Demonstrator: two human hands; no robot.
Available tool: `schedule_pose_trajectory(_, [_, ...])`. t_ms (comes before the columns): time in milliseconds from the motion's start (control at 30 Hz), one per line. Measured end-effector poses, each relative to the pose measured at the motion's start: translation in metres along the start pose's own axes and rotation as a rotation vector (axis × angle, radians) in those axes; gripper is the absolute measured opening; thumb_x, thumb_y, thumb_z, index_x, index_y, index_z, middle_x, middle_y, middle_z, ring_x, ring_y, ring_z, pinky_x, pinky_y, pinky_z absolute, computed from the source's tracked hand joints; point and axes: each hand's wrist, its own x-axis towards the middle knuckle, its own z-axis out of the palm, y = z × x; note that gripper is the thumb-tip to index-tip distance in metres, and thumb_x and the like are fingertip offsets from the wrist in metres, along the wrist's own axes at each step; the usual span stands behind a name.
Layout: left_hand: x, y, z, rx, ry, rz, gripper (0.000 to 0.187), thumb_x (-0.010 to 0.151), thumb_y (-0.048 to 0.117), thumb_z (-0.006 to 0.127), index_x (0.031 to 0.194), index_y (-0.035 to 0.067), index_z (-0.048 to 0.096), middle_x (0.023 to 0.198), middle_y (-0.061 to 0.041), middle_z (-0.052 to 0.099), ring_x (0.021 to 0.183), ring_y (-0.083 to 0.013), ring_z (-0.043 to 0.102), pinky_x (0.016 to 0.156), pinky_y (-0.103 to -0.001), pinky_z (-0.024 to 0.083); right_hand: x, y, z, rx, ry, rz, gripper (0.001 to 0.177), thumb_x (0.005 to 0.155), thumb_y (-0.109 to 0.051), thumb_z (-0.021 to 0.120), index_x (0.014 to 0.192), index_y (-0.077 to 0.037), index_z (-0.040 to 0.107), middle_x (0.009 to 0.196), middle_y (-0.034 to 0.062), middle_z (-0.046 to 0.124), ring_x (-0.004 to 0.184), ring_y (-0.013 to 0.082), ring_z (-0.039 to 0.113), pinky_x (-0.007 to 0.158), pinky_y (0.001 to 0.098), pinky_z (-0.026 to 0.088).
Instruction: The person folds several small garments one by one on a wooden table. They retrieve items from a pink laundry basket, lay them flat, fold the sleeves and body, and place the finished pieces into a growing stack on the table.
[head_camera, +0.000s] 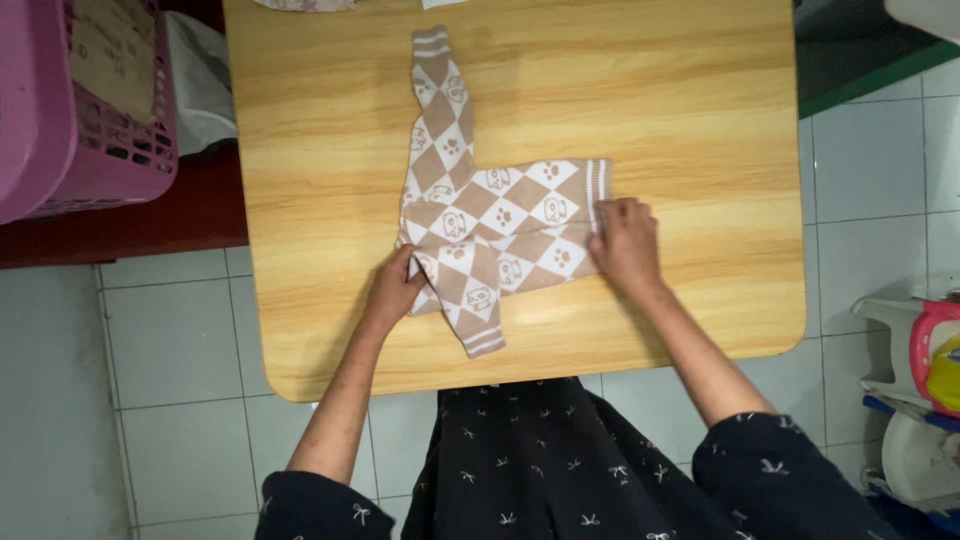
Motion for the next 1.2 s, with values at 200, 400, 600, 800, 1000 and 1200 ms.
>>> schedule_pose_trajectory(200, [-0.013,0.036,-0.007,0.003,0.146,0.202,0.042,0.08,-0.006,0.069,0.12,0.005,0.064,0.104,-0.014,0.066,0.083,-0.0278,0.064,0.072,-0.035,0.051,-0.044,-0.11,0.042,0.396,-0.421,0.069,0.034,0.084,-0.027,0.08,0.105,-0.001,0.071,0.106,0.0167,0.067,0.103,0.0294,0.059,0.094,0.0481,0.047])
schedule_pose_trajectory(400, [-0.04,0.061,-0.006,0.217,0.259,0.564,0.032,0.082,-0.006,0.064,0.112,0.006,0.064,0.113,-0.013,0.063,0.098,-0.0343,0.065,0.082,-0.041,0.054,0.006,-0.075,0.017,0.659,-0.587,0.652,0.026,0.095,-0.027,0.063,0.117,-0.012,0.062,0.094,0.0087,0.074,0.064,0.021,0.062,0.062,0.0358,0.055])
schedule_pose_trajectory(600, [-0.044,0.087,0.006,0.642,-0.035,0.581,0.018,0.091,0.008,0.063,0.107,0.012,0.07,0.109,-0.006,0.062,0.111,-0.0267,0.063,0.094,-0.042,0.049,0.042,-0.017,0.0,0.256,-0.298,-0.058,0.028,0.091,-0.016,0.069,0.118,-0.011,0.066,0.106,0.0133,0.07,0.095,0.0301,0.067,0.084,0.0437,0.052])
schedule_pose_trajectory(800, [0.031,0.085,-0.004,0.351,0.199,0.402,0.057,0.07,0.031,0.087,0.117,0.005,0.069,0.122,-0.014,0.064,0.12,-0.0348,0.058,0.103,-0.049,0.035,0.064,-0.012,0.012,0.108,-0.202,-0.084,0.044,0.081,-0.008,0.071,0.125,-0.008,0.063,0.128,0.0186,0.059,0.123,0.0364,0.051,0.1,0.0497,0.04])
schedule_pose_trajectory(1000, [0.142,0.054,0.014,-0.231,0.38,0.036,0.069,0.078,0.022,0.083,0.135,0.001,0.052,0.118,-0.018,0.068,0.107,-0.027,0.065,0.092,-0.039,0.052,0.109,-0.008,0.028,0.038,-0.198,-0.18,0.054,0.081,-0.001,0.066,0.134,-0.008,0.063,0.125,0.0143,0.063,0.124,0.0342,0.054,0.102,0.0491,0.04])
schedule_pose_trajectory(1200, [0.104,0.035,-0.029,-0.476,-0.239,0.03,0.051,0.082,0.006,0.076,0.132,-0.001,0.065,0.116,-0.01,0.076,0.1,-0.0177,0.072,0.087,-0.031,0.058,0.063,-0.012,-0.005,0.036,-0.154,-0.321,0.049,0.085,0.001,0.066,0.13,-0.02,0.069,0.118,0.0137,0.063,0.118,0.0331,0.055,0.099,0.0462,0.042])
